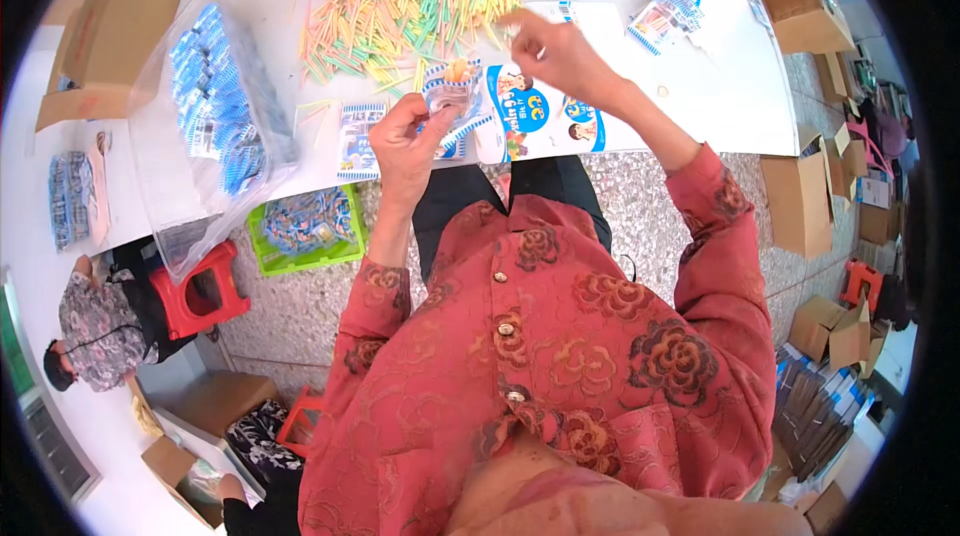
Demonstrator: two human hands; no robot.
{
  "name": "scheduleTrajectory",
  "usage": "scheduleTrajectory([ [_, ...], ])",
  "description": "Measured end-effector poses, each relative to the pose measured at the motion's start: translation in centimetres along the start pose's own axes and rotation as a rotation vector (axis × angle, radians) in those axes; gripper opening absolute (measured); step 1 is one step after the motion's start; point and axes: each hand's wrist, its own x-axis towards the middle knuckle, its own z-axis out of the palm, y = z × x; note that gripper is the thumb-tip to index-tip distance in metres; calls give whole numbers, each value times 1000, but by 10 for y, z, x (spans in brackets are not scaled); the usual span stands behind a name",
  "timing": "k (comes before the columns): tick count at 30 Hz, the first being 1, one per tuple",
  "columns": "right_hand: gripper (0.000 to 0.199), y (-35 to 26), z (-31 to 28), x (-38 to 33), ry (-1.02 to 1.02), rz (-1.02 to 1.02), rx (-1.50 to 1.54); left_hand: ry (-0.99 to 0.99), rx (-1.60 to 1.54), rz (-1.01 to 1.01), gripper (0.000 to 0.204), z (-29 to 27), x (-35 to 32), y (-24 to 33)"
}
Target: Packing bundles of colorful sticks into small plastic bags at a low table.
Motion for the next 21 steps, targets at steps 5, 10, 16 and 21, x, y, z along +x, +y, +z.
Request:
scheduleTrajectory([
  [5,29,-55,-40,-6,282,-303,598,-23,-29,0,7,7,2,-1],
  [10,20,-77,-34,-6,252,-420,508,-39,-24,-13,6,13,1,1],
  [16,17,-76,-21,-4,197,-483,309,-45,-22,7,7,8,1,2],
  [21,17,-68,-12,-1,149,-530,336,-19,-87,-63,11,13,0,15],
])
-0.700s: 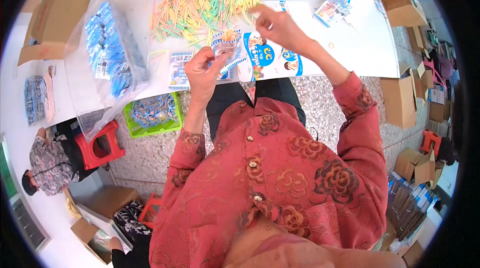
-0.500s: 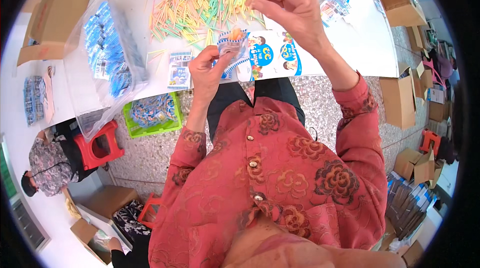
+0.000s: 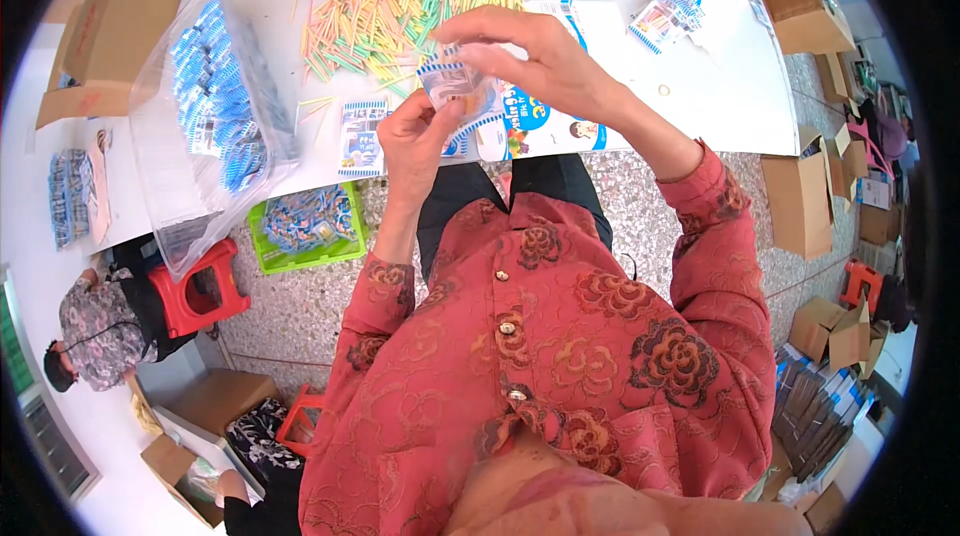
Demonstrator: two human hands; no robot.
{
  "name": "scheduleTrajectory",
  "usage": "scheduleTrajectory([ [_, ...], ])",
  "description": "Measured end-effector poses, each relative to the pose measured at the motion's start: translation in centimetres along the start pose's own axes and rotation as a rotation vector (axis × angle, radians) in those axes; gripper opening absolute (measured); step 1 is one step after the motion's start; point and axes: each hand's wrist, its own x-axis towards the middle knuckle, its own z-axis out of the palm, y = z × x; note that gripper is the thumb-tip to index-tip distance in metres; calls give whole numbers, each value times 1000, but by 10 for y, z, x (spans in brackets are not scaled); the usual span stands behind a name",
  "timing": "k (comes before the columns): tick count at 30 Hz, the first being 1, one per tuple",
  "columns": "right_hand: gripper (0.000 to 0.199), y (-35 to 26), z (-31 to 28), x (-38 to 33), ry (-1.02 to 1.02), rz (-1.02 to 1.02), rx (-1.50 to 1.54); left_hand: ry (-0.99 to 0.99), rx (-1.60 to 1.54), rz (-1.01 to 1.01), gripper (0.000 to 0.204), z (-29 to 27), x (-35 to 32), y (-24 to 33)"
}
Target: Packing bundles of colorful sticks into small plastic bags at a low table.
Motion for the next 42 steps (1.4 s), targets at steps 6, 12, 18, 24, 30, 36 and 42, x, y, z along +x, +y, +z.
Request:
scheduleTrajectory([
  [6,15,19,-1,-25,-22,347,324,1,-39,-34,16,-4,1,-4],
  [12,11,17,1,-31,27,376,364,124,92,92,12,2,7,7],
  [18,15,21,1,-38,57,407,268,103,67,105,6,12,9,15],
  [24,34,25,2,-53,43,475,321,-4,139,41,3,11,3,8],
  [30,26,108,-54,-93,387,480,109,57,158,-15,15,-4,6,5],
  [36,42,188,-138,-162,554,697,-559,246,399,-1,15,-64,-3,-12],
  [42,47,192,-155,-177,504,896,-720,372,865,-3,31,-110,-19,-29],
])
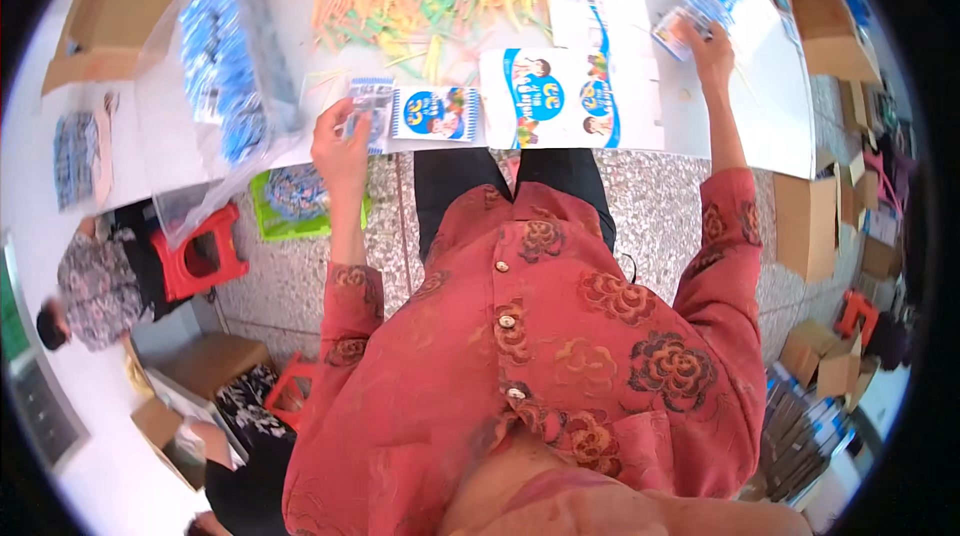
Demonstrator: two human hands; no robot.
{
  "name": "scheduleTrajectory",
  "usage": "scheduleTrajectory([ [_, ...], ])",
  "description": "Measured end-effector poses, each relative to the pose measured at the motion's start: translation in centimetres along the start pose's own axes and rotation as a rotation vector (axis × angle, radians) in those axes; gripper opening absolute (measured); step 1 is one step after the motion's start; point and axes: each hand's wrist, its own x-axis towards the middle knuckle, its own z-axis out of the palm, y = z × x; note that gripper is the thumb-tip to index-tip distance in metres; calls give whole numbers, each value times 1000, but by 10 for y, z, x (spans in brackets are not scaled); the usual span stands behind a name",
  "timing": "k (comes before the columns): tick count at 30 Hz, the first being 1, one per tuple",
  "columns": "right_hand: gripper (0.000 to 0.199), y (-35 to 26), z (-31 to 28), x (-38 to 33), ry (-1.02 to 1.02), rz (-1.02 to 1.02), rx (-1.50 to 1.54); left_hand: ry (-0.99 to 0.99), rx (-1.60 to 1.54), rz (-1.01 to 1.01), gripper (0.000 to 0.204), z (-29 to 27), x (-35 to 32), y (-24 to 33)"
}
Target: Packing bundles of colorful sticks into small plastic bags at a low table.
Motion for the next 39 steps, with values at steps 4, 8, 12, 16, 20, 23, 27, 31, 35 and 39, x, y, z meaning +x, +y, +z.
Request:
scheduleTrajectory([
  [4,57,-3,14,-6,310,-136,-57,58,188,96,37,5,-6,3],
  [8,57,-64,3,-24,314,-169,-18,102,358,243,41,6,-10,20],
  [12,50,-109,2,-47,235,-441,37,201,495,265,43,6,-5,16],
  [16,27,-148,17,-73,52,-607,224,199,582,192,43,2,-1,4],
  [20,25,-180,30,-97,-44,-711,244,102,459,16,39,1,2,-8],
  [23,25,-195,37,-106,-84,-750,290,124,382,-15,35,2,4,-10],
  [27,23,-212,44,-113,-160,-786,347,223,306,78,26,2,5,-16],
  [31,22,-231,44,-122,-254,-761,405,275,276,165,21,1,8,-18],
  [35,23,-246,55,-125,-211,-867,426,251,1,49,16,-5,9,-7],
  [39,29,-278,58,-128,-369,-771,616,114,-221,41,14,-15,6,19],
])
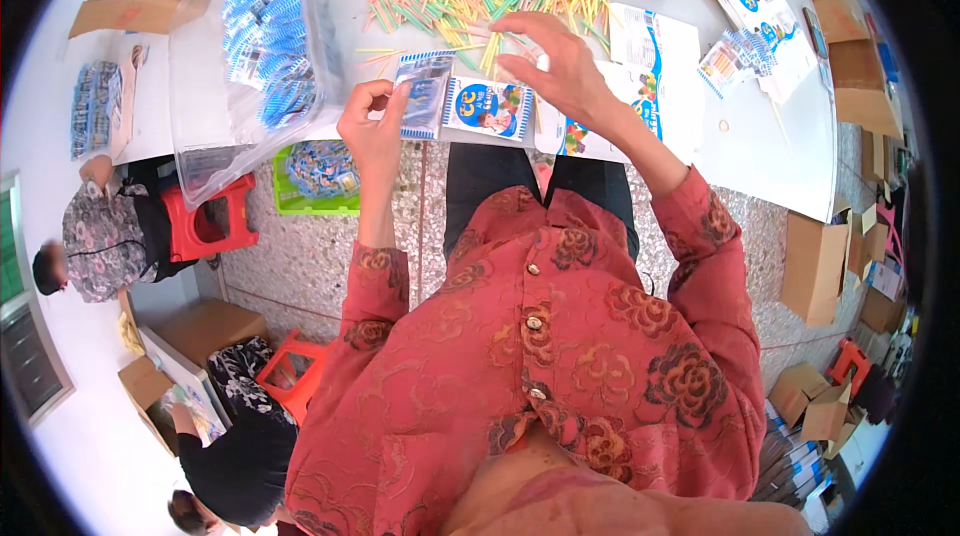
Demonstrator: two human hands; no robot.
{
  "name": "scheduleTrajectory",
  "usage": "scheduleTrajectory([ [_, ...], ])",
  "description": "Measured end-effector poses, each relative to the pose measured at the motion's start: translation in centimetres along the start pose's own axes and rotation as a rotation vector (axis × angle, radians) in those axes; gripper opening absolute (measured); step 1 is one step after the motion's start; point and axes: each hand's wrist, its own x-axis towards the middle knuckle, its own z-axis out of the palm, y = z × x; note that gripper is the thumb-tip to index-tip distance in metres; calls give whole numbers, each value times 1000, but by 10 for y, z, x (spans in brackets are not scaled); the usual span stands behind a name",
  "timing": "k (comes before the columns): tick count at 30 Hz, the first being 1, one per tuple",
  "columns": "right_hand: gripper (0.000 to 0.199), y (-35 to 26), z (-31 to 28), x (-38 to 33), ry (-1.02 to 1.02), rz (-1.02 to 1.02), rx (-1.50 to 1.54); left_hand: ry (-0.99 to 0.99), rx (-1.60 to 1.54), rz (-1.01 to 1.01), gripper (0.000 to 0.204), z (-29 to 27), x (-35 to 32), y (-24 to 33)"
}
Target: Packing bundles of colorful sticks into small plastic bags at a low table.
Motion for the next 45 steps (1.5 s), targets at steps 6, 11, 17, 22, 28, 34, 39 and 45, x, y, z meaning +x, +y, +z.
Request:
scheduleTrajectory([
  [6,24,-23,6,26,-391,-18,104,-188,-221,42,13,8,-9,31],
  [11,22,-31,4,23,-326,6,147,-304,-151,21,12,9,-12,44],
  [17,20,-37,1,19,-336,-62,99,-328,-110,8,12,19,-20,50],
  [22,19,-40,-2,18,-343,-72,85,-353,-91,-57,9,16,-24,48],
  [28,33,-44,-11,18,-322,86,340,-267,-422,-223,15,26,-28,54],
  [34,41,-50,-22,13,-196,21,226,-199,-393,-163,23,27,-28,44],
  [39,35,-57,-23,11,-120,-138,85,-145,-328,-61,24,26,-29,46],
  [45,25,-56,-27,21,-277,230,415,-137,-302,14,26,28,-31,42],
])
